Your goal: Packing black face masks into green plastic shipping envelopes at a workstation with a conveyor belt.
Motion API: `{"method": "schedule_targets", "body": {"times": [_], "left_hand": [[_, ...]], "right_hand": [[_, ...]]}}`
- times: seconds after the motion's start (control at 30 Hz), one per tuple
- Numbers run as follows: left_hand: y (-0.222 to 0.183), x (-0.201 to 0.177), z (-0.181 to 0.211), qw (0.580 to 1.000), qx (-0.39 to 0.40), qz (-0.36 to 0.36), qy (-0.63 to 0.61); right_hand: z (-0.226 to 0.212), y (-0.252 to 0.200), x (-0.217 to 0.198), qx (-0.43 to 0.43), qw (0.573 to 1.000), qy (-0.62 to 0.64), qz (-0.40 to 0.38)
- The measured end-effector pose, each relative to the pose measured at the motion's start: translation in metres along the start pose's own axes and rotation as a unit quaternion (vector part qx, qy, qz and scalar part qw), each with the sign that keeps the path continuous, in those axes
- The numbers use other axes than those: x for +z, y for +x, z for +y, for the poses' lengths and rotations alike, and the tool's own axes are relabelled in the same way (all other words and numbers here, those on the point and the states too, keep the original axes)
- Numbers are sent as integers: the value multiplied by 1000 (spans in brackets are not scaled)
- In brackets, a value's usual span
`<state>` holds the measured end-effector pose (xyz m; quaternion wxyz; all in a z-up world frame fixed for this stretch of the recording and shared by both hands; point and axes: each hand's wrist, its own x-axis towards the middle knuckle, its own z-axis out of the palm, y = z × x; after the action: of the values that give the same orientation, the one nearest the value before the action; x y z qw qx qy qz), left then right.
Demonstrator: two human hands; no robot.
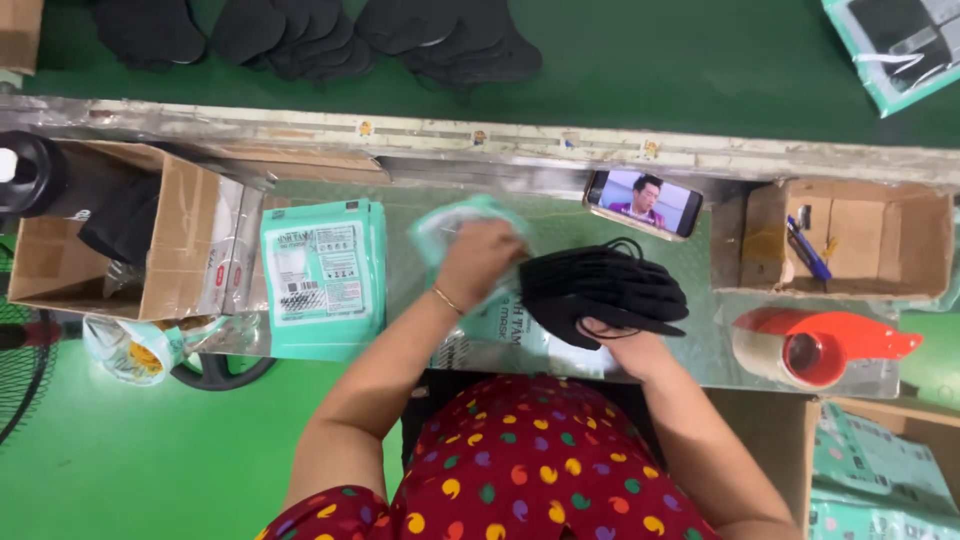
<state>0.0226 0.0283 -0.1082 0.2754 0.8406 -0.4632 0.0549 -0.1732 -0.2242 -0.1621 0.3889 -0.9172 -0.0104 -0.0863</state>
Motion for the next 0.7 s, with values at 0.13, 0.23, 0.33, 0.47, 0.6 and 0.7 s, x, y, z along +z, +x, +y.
{"method": "schedule_targets", "body": {"times": [0.13,0.23,0.33,0.47,0.6,0.7], "left_hand": [[2,-16,35,987,156,-10,-49],[5,-26,37,976,216,-33,-26],[4,-20,37,964,260,-46,-42],[22,-56,57,975,138,115,-134],[19,-48,46,988,-2,109,-113],[13,-31,37,989,-28,49,-140]], "right_hand": [[-8,18,-3,293,901,321,17],[11,23,14,312,885,341,61],[10,10,32,259,934,243,20],[-49,20,14,160,955,249,-8],[-86,38,-11,133,949,286,-9],[-98,54,-27,-1,989,149,8]]}}
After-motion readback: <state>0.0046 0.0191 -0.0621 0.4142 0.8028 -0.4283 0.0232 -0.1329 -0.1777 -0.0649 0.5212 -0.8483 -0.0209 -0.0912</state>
